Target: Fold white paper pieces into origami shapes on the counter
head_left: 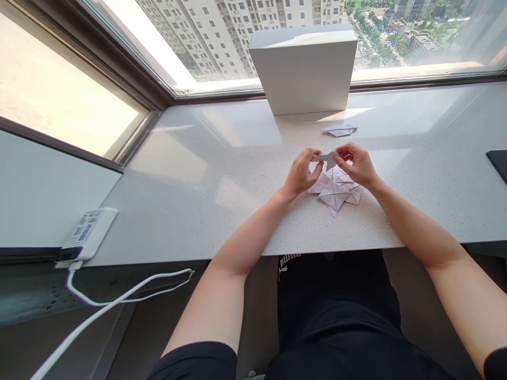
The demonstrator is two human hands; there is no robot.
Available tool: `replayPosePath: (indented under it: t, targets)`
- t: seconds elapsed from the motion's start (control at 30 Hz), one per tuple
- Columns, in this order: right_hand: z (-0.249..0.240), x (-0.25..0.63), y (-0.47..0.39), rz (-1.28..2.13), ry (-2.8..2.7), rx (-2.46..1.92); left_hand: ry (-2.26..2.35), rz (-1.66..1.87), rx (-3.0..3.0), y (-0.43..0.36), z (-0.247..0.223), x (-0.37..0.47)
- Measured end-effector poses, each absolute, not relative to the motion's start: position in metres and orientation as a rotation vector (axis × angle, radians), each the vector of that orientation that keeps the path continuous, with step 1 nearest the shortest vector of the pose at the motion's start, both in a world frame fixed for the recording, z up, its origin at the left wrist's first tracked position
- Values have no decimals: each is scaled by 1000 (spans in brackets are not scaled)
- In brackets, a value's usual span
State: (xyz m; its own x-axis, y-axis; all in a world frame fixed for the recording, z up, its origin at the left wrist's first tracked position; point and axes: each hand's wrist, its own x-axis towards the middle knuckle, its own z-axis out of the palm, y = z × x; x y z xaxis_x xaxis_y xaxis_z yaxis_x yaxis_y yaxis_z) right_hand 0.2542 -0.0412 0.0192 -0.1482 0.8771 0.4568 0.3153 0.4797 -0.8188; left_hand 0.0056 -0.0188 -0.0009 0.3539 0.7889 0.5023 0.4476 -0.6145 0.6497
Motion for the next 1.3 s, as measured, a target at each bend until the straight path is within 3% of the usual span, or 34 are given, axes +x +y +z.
replayPosePath:
  t: [0.3,0.9,1.3]
  targets:
    - [12,254,-40,509,-1881,-954,1030,1111,2429,-17,0,1]
    - [17,254,-41,619,-1832,-1061,1008,1198,2279,-19,-6,6]
    - [15,253,-42,476,-1874,-1056,1026,1229,2466,-20,-4,4]
